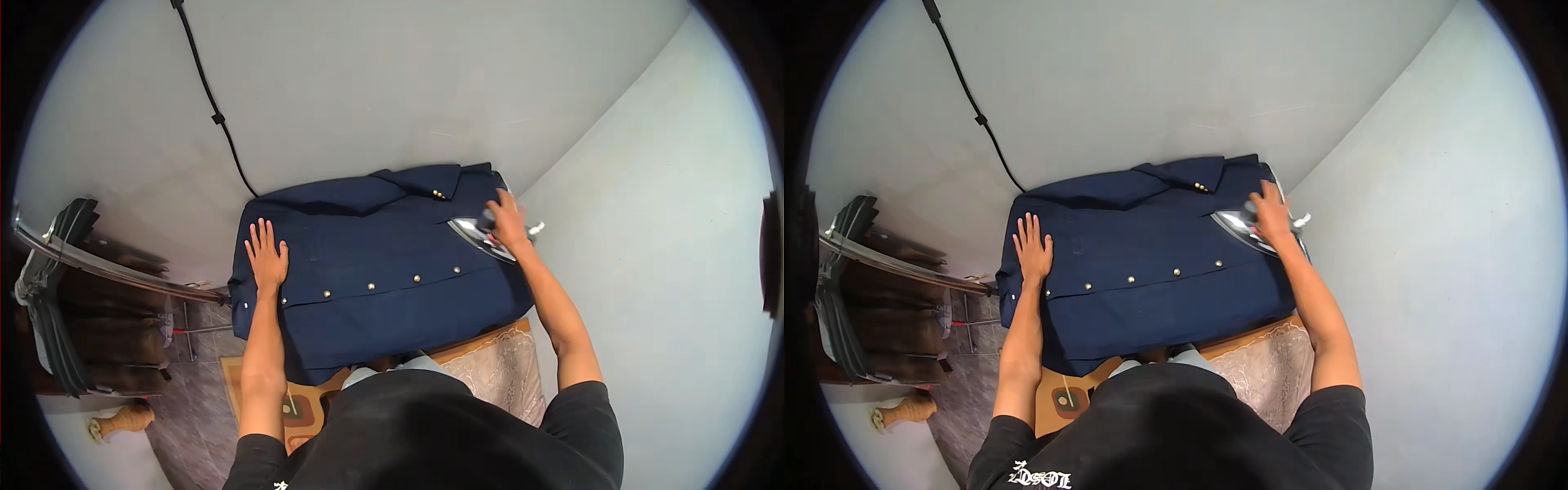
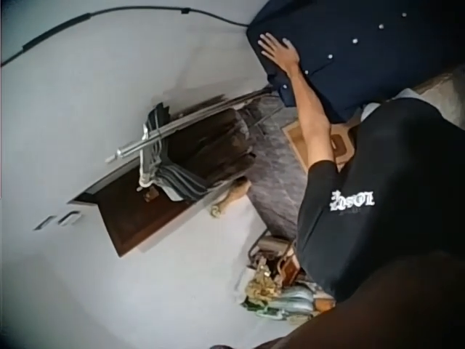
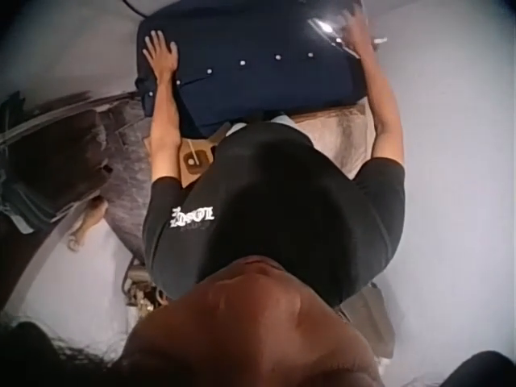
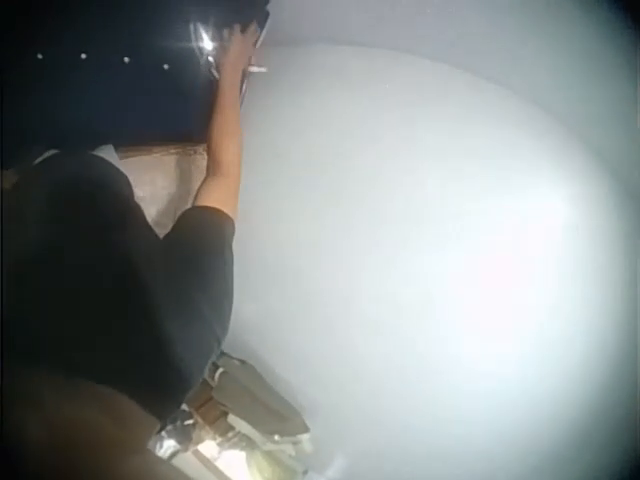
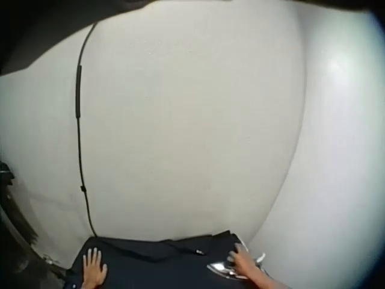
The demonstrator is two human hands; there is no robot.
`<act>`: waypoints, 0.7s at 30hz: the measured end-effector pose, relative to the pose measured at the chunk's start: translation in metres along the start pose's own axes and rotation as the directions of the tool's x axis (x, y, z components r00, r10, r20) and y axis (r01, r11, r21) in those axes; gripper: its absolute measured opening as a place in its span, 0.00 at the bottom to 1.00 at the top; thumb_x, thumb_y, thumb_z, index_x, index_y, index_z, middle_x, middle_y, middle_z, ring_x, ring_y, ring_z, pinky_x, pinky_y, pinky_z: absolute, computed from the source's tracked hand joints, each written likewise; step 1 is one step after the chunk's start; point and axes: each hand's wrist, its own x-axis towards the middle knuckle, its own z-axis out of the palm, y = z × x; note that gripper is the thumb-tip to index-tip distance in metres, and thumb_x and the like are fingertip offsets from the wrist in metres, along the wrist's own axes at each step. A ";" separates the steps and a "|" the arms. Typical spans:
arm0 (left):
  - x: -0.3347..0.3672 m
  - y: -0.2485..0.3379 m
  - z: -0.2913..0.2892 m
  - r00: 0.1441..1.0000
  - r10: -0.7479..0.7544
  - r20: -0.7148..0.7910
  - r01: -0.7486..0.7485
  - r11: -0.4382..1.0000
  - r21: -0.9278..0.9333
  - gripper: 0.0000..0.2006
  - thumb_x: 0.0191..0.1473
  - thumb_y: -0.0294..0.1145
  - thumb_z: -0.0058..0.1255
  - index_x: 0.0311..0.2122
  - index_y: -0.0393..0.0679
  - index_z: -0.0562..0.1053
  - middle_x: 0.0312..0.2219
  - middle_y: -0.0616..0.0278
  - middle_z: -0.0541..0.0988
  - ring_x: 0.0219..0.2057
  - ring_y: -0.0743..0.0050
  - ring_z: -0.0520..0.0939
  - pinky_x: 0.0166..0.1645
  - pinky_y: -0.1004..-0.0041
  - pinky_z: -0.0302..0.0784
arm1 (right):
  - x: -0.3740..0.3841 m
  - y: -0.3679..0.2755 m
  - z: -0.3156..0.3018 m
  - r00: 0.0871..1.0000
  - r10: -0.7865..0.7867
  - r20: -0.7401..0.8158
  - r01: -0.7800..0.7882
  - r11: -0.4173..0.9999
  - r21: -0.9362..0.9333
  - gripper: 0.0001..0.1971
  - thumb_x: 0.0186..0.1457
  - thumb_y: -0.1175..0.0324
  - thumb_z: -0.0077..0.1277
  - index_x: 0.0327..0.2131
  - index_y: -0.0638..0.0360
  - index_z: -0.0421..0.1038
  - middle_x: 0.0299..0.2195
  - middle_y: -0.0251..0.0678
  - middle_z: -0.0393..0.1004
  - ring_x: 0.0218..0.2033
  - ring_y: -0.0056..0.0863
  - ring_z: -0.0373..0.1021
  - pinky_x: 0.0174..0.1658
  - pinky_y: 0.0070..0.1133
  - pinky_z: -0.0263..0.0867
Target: Ironing a dark blue button-down shirt on an ironing surface.
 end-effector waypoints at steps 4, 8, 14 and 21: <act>0.002 0.005 -0.003 1.000 0.003 0.025 -0.003 1.000 -0.016 0.34 0.66 0.43 0.38 0.74 0.49 0.49 0.75 0.65 0.44 0.75 0.59 0.40 0.75 0.51 0.35 | 0.008 0.043 0.011 0.976 0.218 0.010 -0.217 0.975 -0.038 0.21 0.51 0.79 0.53 0.50 0.49 0.73 0.65 0.46 0.58 0.68 0.45 0.53 0.59 0.66 0.55; -0.001 0.001 -0.004 1.000 0.011 -0.005 -0.012 1.000 -0.023 0.34 0.66 0.42 0.40 0.74 0.49 0.49 0.75 0.65 0.44 0.75 0.59 0.40 0.75 0.51 0.35 | 0.017 0.053 0.015 0.959 0.280 -0.043 -0.282 0.959 -0.033 0.22 0.52 0.80 0.51 0.51 0.51 0.73 0.64 0.46 0.59 0.68 0.47 0.53 0.60 0.68 0.53; -0.002 0.003 -0.003 1.000 -0.015 0.025 0.016 0.999 -0.048 0.35 0.65 0.43 0.41 0.74 0.49 0.49 0.75 0.65 0.44 0.75 0.59 0.40 0.75 0.51 0.35 | 0.014 0.072 -0.004 0.935 0.346 -0.083 -0.353 0.932 -0.086 0.22 0.48 0.80 0.53 0.50 0.55 0.75 0.65 0.48 0.57 0.66 0.49 0.55 0.57 0.65 0.57; -0.004 0.002 -0.001 0.999 -0.007 0.035 0.008 1.000 -0.029 0.34 0.65 0.43 0.40 0.74 0.48 0.49 0.75 0.65 0.44 0.75 0.58 0.40 0.75 0.50 0.34 | 0.055 0.060 -0.028 0.775 0.428 -0.465 -0.186 0.858 0.479 0.26 0.40 0.85 0.44 0.47 0.64 0.76 0.59 0.49 0.68 0.63 0.47 0.63 0.64 0.34 0.61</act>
